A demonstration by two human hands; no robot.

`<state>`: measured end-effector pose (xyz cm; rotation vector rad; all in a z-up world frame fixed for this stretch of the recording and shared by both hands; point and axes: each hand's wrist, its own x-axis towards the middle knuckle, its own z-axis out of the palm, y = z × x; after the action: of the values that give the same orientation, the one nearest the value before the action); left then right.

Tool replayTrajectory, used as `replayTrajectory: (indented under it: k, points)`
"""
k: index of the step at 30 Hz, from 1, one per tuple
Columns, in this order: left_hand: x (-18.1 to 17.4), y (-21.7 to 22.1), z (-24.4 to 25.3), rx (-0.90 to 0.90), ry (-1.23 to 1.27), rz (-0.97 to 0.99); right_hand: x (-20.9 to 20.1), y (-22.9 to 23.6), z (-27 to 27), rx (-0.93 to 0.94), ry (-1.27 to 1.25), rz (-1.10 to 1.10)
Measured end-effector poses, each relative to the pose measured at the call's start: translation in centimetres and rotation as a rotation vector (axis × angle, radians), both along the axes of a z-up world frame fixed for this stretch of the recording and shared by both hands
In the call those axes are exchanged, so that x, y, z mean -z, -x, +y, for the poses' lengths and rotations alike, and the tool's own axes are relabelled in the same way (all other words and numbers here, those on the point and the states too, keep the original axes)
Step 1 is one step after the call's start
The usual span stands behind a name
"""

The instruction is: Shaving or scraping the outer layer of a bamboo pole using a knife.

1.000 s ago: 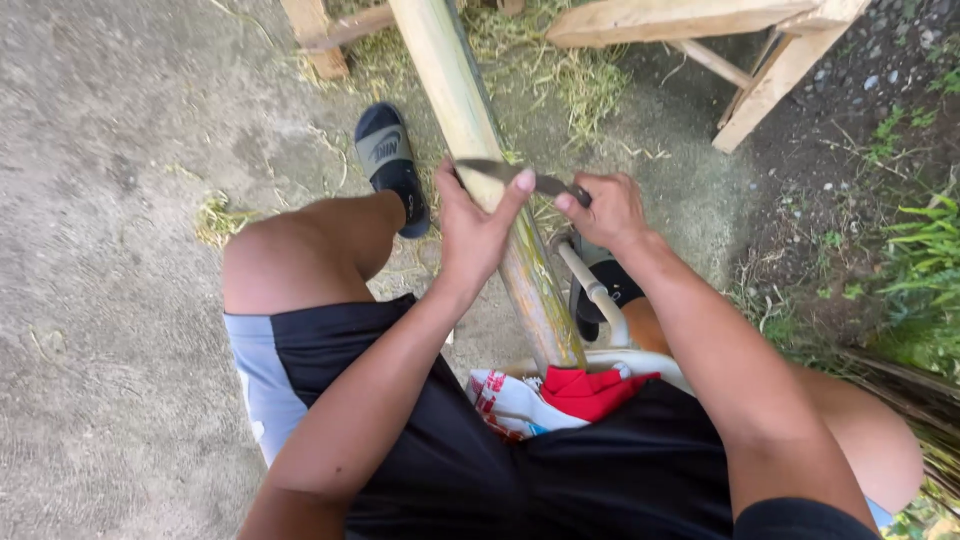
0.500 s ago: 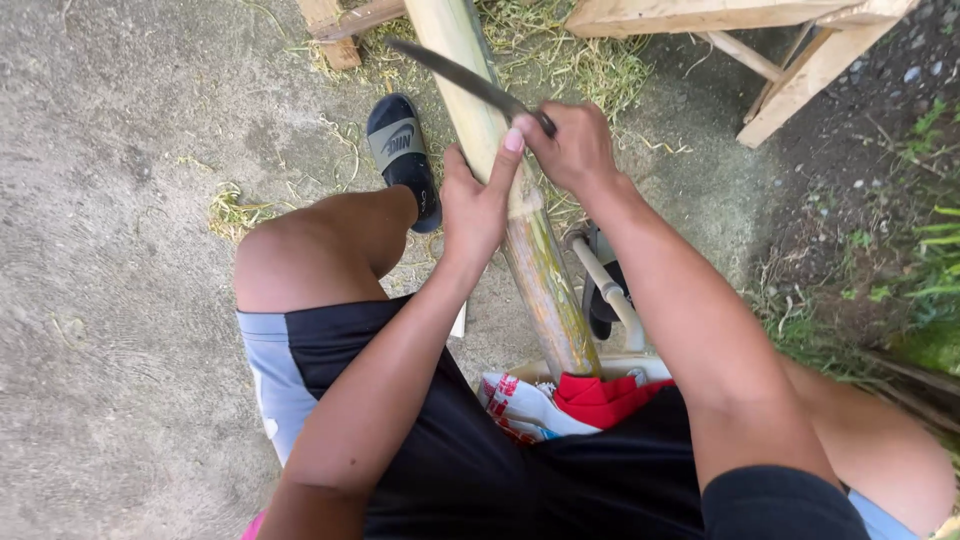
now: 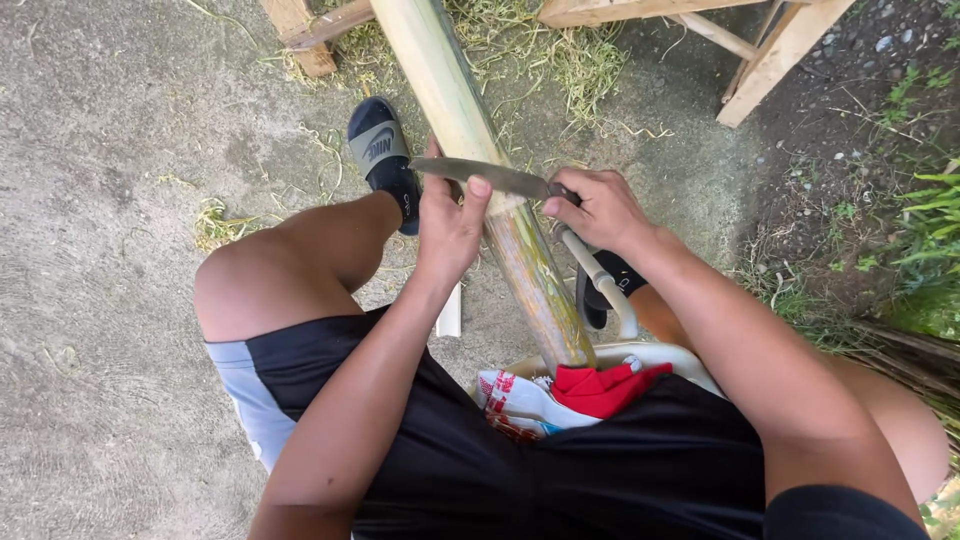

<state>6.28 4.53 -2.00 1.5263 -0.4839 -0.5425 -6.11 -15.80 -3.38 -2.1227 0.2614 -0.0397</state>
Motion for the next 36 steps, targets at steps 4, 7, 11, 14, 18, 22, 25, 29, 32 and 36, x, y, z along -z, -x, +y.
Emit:
replayTrajectory:
  k: [4,7,11,14,18,22,25,29,32,36]
  points:
    - [-0.5,-0.9,-0.1,-0.058,-0.039,0.156,0.5,-1.4,-0.3,-0.049,0.178,0.06]
    - [-0.7,-1.6,-0.1,-0.067,-0.023,0.291,0.8,-1.7,0.0,-0.008,0.162,0.205]
    - [-1.5,-2.1,-0.4,-0.005,0.063,0.294,1.0,-1.6,0.6,-0.009,0.112,0.272]
    - [-2.4,-1.9,-0.5,0.047,-0.001,0.204,1.0,-1.7,0.4,-0.025,0.184,0.191]
    - [-1.3,-1.8,-0.4,0.041,0.002,0.241,1.9,-2.1,0.3,-0.006,0.198,0.098]
    - [-0.6,-1.9,-0.3,0.026,-0.086,0.18,2.1,-3.2,-0.1,-0.024,0.188,0.189]
    - [-0.8,-1.8,-0.2,0.012,-0.117,0.192,1.6,-3.3,0.1,-0.043,0.162,0.178]
    - [-0.9,-1.4,0.0,-0.017,-0.121,0.214,2.6,-2.6,-0.6,-0.099,0.194,0.16]
    - [-1.8,-1.4,-0.4,0.062,-0.059,0.133,2.8,-2.2,-1.1,-0.14,0.211,0.191]
    - [-1.2,-1.8,-0.4,0.037,-0.059,0.175,2.5,-3.0,-0.9,-0.127,0.191,0.142]
